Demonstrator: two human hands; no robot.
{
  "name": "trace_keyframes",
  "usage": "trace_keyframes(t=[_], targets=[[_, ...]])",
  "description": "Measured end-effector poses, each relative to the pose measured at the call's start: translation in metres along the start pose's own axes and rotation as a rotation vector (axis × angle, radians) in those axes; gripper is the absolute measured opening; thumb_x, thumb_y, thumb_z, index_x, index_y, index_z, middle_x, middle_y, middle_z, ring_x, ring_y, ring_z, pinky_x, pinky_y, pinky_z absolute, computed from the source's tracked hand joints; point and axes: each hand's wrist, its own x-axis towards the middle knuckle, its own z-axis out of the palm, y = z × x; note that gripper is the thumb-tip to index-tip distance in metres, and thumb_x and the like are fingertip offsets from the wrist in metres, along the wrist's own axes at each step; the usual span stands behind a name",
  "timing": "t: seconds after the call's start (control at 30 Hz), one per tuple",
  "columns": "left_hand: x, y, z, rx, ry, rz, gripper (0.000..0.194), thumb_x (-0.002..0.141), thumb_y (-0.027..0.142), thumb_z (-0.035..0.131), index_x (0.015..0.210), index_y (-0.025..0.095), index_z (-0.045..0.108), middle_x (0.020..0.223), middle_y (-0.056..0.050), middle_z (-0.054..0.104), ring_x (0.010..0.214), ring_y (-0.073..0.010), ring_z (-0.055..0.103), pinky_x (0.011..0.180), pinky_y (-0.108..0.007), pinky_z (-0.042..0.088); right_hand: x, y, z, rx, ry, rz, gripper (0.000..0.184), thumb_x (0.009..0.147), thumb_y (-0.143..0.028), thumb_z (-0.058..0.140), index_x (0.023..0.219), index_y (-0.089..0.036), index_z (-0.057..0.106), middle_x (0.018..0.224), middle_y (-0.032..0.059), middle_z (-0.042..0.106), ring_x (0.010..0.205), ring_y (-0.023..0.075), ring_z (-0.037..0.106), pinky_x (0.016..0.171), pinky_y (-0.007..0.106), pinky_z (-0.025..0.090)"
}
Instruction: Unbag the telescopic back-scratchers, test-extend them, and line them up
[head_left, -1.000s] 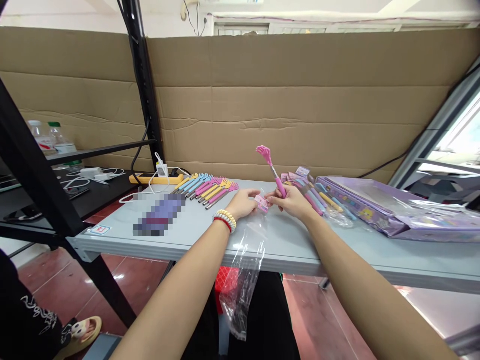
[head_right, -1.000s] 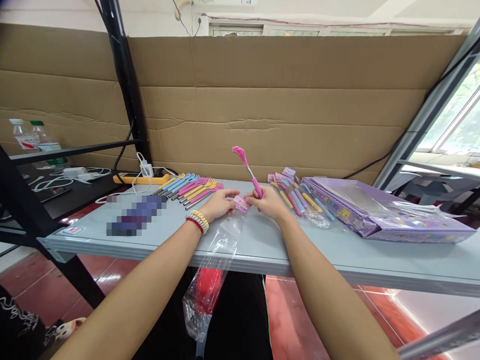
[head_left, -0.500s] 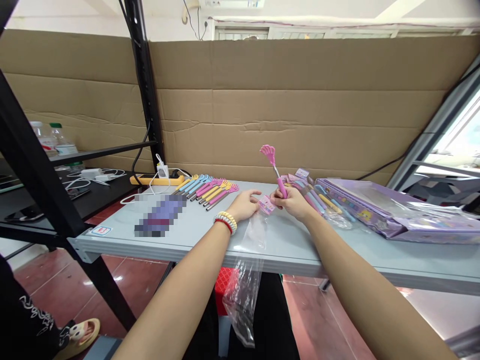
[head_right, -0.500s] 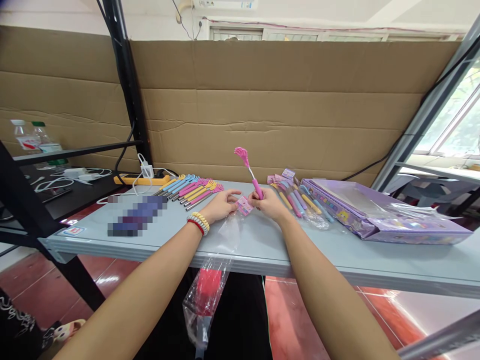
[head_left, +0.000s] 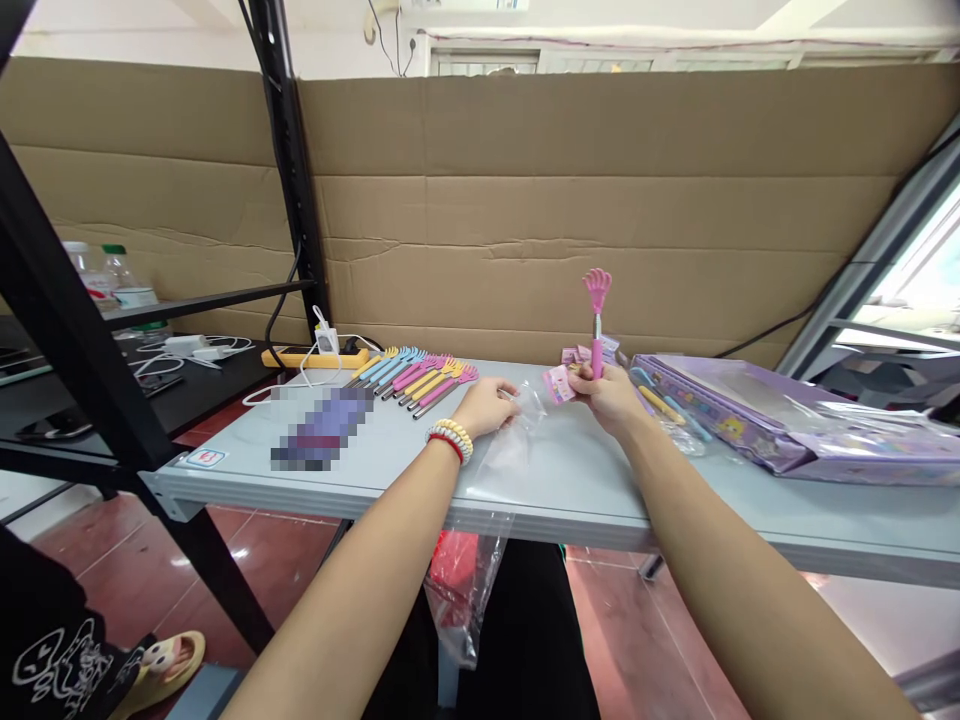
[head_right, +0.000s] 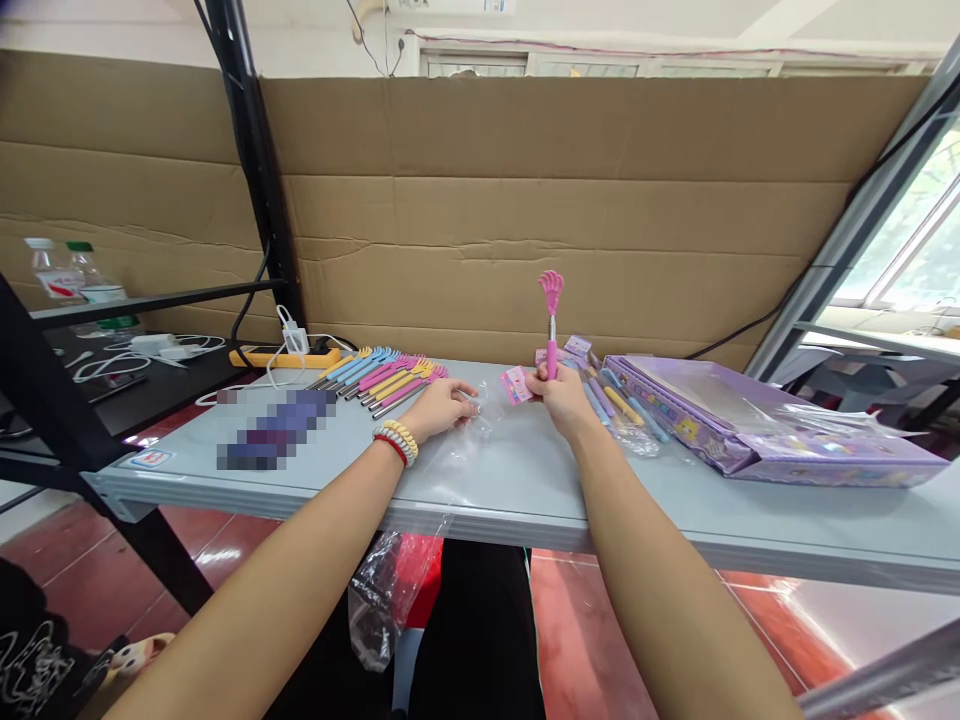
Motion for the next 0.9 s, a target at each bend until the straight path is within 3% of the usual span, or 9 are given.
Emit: trace_keyframes(t=[0.13, 0.3, 0.4, 0.53, 0.7, 0.9], targets=[[0.002, -0.001, -0.001, -0.001, 0.034, -0.016, 0.021, 0.071, 0.005, 0.059, 0.092, 0.010, 0.060, 0.050, 0.004, 0.054, 0.044, -0.0092, 0.049, 0.047, -0.021, 0.038, 0.003, 0.004, -0.004, -0.178, 0.135, -0.012, 0.032, 0.052, -0.018, 0.063, 0.060, -0.022, 0.032, 0.053, -0.0045, 0.042, 0.048, 0.0095, 0.040, 0.041, 0.023, 0.033], [0.003, -0.002, -0.001, 0.045, 0.049, 0.005, 0.021, 0.071, 0.007, 0.060, 0.091, 0.011, 0.061, 0.051, 0.003, 0.055, 0.044, -0.0091, 0.049, 0.048, -0.021, 0.039, 0.004, 0.014, -0.006, -0.489, 0.121, 0.010, 0.023, 0.051, -0.015, 0.057, 0.055, -0.021, 0.034, 0.050, -0.0035, 0.047, 0.047, 0.0100, 0.042, 0.045, 0.024, 0.033], [0.005, -0.004, -0.002, 0.070, 0.084, 0.004, 0.022, 0.070, 0.006, 0.059, 0.091, 0.011, 0.062, 0.051, 0.002, 0.056, 0.046, -0.0097, 0.051, 0.050, -0.022, 0.040, 0.004, 0.016, -0.007, -0.483, 0.096, 0.003, 0.023, 0.048, -0.013, 0.055, 0.052, -0.021, 0.034, 0.051, -0.0032, 0.049, 0.051, 0.0094, 0.042, 0.049, 0.024, 0.033], [0.009, -0.004, -0.002, 0.015, 0.194, -0.018, 0.015, 0.069, 0.002, 0.055, 0.077, 0.012, 0.062, 0.050, 0.003, 0.053, 0.044, -0.0080, 0.049, 0.048, -0.021, 0.039, 0.002, 0.012, -0.004, -0.278, 0.021, 0.034, 0.031, 0.045, -0.013, 0.062, 0.051, -0.020, 0.033, 0.056, -0.0023, 0.052, 0.054, 0.0093, 0.043, 0.053, 0.025, 0.034], [0.004, 0.001, 0.001, -0.263, 0.002, -0.054, 0.005, 0.072, 0.007, 0.060, 0.070, 0.012, 0.062, 0.057, 0.000, 0.055, 0.049, -0.0094, 0.052, 0.045, -0.022, 0.040, -0.007, 0.001, 0.007, -0.019, -0.180, 0.021, 0.045, 0.043, -0.019, 0.077, 0.055, -0.020, 0.033, 0.061, -0.0023, 0.053, 0.062, 0.0113, 0.049, 0.059, 0.025, 0.039], [-0.004, 0.004, 0.003, -0.307, -0.130, -0.030, 0.006, 0.074, 0.007, 0.061, 0.070, 0.008, 0.066, 0.059, -0.002, 0.056, 0.054, -0.0084, 0.051, 0.052, -0.024, 0.047, -0.013, -0.002, 0.015, -0.085, -0.293, -0.042, 0.056, 0.045, -0.032, 0.084, 0.055, -0.020, 0.029, 0.066, 0.0002, 0.056, 0.063, 0.0119, 0.050, 0.060, 0.026, 0.039]])
